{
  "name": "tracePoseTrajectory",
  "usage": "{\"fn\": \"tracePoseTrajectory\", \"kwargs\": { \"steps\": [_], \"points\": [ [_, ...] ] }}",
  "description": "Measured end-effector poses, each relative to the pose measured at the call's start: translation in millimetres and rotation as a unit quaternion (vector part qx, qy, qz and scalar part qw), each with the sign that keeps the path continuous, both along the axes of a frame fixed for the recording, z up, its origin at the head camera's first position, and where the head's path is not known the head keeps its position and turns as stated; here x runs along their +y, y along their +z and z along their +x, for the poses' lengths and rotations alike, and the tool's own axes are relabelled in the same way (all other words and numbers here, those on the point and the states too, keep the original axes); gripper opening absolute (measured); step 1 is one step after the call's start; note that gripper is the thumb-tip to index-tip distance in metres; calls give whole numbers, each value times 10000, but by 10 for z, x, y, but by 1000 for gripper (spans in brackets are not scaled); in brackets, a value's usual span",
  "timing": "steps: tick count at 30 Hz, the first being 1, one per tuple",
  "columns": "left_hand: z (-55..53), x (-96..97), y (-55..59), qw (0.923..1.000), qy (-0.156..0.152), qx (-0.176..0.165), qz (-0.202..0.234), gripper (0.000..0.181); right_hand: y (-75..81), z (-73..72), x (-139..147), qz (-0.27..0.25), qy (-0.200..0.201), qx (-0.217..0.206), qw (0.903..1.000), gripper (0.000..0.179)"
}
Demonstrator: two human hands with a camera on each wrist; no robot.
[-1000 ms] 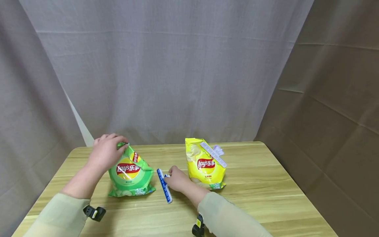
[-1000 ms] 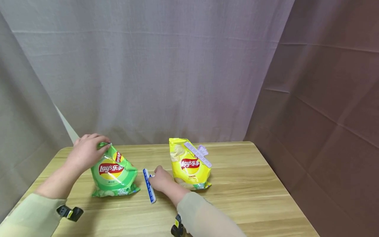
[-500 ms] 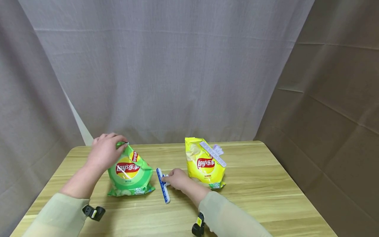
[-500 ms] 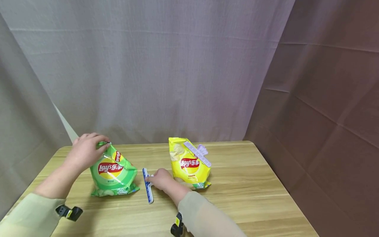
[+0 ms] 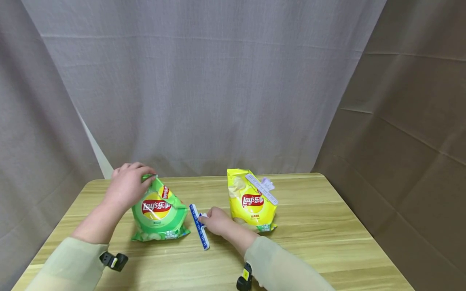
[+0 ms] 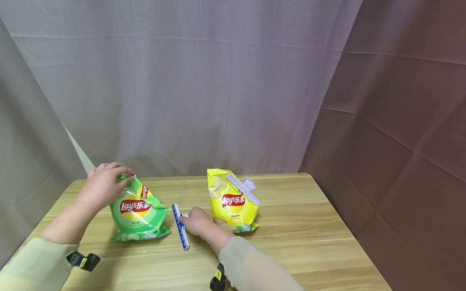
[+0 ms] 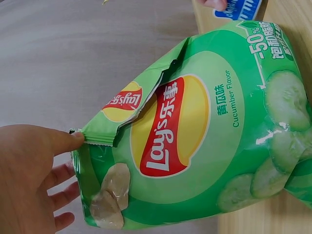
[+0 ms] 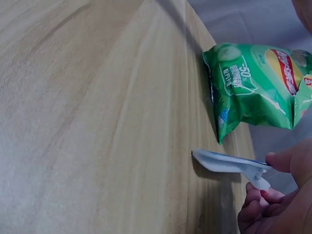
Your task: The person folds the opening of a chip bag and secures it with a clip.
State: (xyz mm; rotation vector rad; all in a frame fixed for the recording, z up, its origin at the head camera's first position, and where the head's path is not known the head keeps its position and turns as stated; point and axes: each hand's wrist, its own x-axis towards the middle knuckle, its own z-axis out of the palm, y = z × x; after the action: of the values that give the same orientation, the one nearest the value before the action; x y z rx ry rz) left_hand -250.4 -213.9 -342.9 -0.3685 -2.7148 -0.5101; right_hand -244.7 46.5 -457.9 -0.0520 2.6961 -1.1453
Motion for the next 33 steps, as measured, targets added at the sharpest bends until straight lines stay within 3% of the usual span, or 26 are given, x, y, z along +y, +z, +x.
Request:
{"fn": "tracePoseTrajectory", "kwargs": {
  "steps": [8, 16, 25, 33],
  "points": [
    [7, 2, 6, 10000, 3, -26, -16, 20, 40, -7, -34, 161, 151, 660, 9976, 26],
    [10, -2, 0, 10000, -17, -46, -21, 21, 107, 10, -68, 582, 316, 1412, 9878, 23],
    [6, -3, -15, 10000, -7, -64, 15, 21, 180, -27, -58, 174, 191, 1987, 9797, 22],
    [0, -6, -19, 10000, 1, -59, 25, 21, 253, -23, -57, -226, 284, 2607, 9647, 20]
  ]
}}
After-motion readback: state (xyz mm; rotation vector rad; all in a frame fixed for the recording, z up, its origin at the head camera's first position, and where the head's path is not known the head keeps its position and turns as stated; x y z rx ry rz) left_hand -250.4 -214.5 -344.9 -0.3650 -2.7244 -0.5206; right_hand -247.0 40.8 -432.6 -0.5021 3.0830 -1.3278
